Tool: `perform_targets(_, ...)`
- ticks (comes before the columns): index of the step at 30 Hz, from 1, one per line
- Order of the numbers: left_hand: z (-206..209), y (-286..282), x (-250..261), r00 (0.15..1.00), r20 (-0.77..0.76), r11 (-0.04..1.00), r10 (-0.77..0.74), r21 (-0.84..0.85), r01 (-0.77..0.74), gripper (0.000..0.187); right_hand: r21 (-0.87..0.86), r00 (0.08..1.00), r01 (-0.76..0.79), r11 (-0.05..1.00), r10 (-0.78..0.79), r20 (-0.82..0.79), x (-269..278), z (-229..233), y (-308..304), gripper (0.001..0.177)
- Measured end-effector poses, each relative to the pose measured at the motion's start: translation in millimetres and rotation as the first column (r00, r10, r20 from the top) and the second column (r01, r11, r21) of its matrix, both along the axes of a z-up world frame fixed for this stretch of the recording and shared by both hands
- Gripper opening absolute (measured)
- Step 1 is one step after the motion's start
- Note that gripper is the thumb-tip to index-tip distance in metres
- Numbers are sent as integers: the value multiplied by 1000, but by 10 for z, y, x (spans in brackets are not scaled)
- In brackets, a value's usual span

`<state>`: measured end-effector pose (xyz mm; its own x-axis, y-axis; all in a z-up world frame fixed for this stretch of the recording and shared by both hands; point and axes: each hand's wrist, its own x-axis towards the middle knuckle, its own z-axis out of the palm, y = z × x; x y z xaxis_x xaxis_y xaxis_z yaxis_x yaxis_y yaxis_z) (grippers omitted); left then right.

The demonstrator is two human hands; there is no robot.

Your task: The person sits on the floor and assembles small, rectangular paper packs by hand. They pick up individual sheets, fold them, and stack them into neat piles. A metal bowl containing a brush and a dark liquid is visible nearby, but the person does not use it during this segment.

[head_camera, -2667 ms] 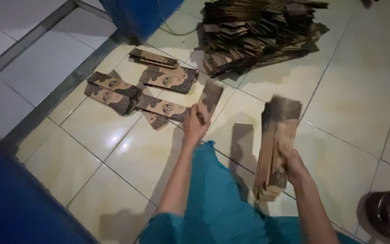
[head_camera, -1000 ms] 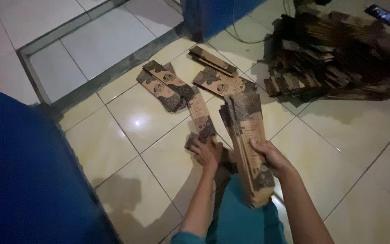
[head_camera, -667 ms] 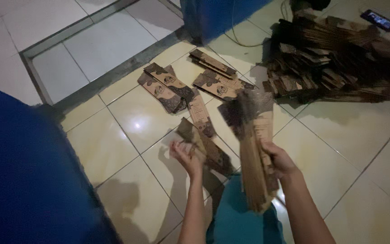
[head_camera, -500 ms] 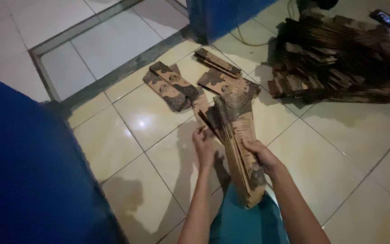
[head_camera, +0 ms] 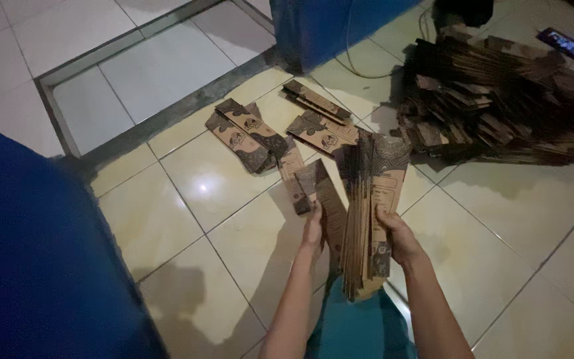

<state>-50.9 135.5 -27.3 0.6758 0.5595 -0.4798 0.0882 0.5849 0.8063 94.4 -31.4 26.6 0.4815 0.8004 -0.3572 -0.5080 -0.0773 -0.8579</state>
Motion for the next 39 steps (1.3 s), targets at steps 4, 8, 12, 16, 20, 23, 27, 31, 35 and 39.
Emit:
perform_targets(4, -98, 150, 225, 987, 159, 998, -27, 63, 17, 83, -143, 999, -32, 989, 29, -23, -67, 222, 155, 62)
perform_targets(8, -293, 511, 497, 935, -102, 808, 339, 541, -233, 84, -317, 969, 84, 945, -3, 248, 0, 501, 28, 69)
perform_targets(12, -453, 921, 413, 598, -710, 752, 373, 608, 253, 87, -297, 785, 156, 942, 64, 616, 62, 559, -182, 76)
perform_targets(16, -646, 958, 389, 499, -705, 629, 505, 696, 347, 98, -309, 658, 331, 891, 17, 753, 90, 445, -349, 76)
perform_targets(20, -549, 985, 371, 527, -750, 738, 400, 604, 300, 80, -386, 554, 396, 833, 119, 824, 307, 447, -624, 84)
perform_targets(23, -487, 984, 354, 563, -772, 831, 296, 499, 247, 65, -677, 423, 360, 642, 534, 732, 246, 300, -657, 92)
perform_targets(27, -728, 873, 280, 712, -602, 747, 362, 644, 165, 35, -897, 342, 395, 200, 874, 346, -140, 104, -616, 116)
perform_targets(31, -451, 505, 130, 892, -320, 894, 319, 415, -171, 32, -714, 470, 379, 588, 543, 696, 94, -118, -791, 91)
perform_targets(35, -41, 34, -11, 958, -173, 972, 231, 92, -218, 30, -448, 871, 271, 852, -20, 490, 350, -192, -882, 71)
perform_targets(39, -339, -327, 131, 981, 190, 922, 28, 376, -98, 47, 98, 991, 121, 988, -114, -74, 437, 109, -801, 60)
